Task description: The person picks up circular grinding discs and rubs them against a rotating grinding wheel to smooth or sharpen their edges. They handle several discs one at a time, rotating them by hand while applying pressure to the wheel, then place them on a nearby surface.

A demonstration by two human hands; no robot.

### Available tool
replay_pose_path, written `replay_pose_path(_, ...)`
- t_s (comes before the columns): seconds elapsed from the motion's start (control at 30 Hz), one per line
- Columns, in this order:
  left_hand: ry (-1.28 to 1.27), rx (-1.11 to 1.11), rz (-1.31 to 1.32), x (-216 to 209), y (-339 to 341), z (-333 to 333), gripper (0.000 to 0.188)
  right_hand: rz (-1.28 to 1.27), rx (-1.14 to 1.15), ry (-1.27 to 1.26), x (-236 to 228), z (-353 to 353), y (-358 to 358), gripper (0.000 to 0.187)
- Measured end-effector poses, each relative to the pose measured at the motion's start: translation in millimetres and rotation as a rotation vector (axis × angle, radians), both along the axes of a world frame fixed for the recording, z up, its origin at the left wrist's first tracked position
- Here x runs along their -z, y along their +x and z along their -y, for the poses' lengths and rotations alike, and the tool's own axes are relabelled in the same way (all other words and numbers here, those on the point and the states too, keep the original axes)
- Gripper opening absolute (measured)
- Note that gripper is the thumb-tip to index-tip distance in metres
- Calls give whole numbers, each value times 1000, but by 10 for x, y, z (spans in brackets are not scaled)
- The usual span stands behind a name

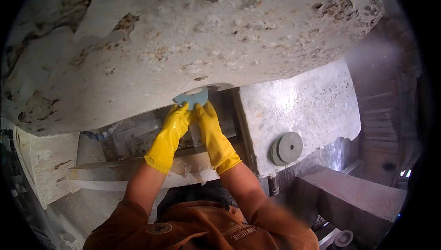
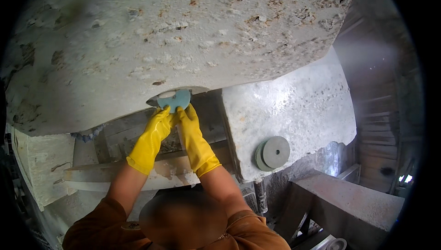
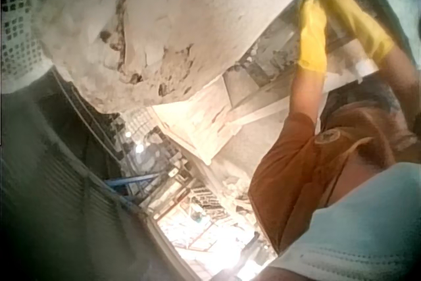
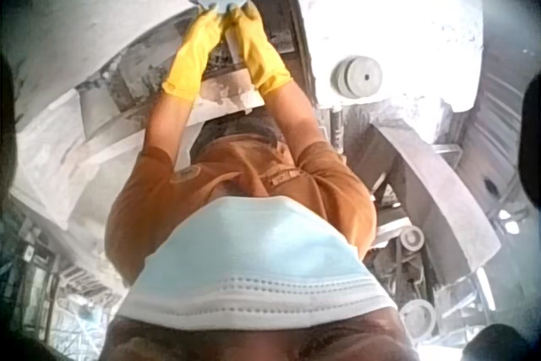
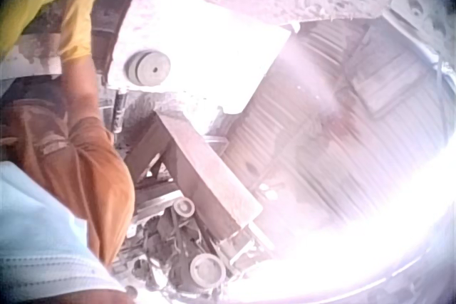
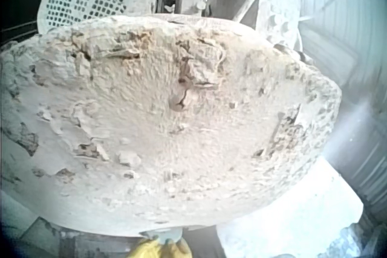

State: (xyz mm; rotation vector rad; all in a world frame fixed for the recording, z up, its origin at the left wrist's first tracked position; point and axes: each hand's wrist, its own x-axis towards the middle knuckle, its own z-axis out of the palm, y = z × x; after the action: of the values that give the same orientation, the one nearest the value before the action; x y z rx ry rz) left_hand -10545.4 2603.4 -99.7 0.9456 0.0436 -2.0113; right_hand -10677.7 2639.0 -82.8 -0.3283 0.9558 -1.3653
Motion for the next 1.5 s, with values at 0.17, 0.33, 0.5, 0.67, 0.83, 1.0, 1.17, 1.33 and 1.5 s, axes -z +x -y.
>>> replay_pose_path(0.17,142,44,50,152,-146,338,34,-49,13,47,201,305,-142,46)
replay_pose_path(0.33,140,99,105,482,14,547,32,-35,-12,160,70,485,-132,45)
replay_pose_path(0.5,80,136,130,565,-43,495,29,-60,25,28,282,352,-162,44)
replay_pose_path(0.67,53,24,157,-48,-268,120,24,-65,49,47,113,47,-190,44)
replay_pose_path(0.83,-37,5,79,-195,-160,-135,33,-63,26,55,79,-176,-113,46)
replay_pose_path(1.0,-43,28,87,-265,-76,-234,36,-19,40,24,94,-281,-34,48)
replay_pose_path(1.17,-74,65,70,-227,46,-215,38,-51,-10,41,17,-262,-7,49)
replay_pose_path(1.33,-37,38,45,-262,67,-258,41,-24,2,60,-19,-306,52,50)
replay_pose_path(1.5,-14,26,49,-263,100,-271,40,-13,-8,67,-98,-306,93,49)
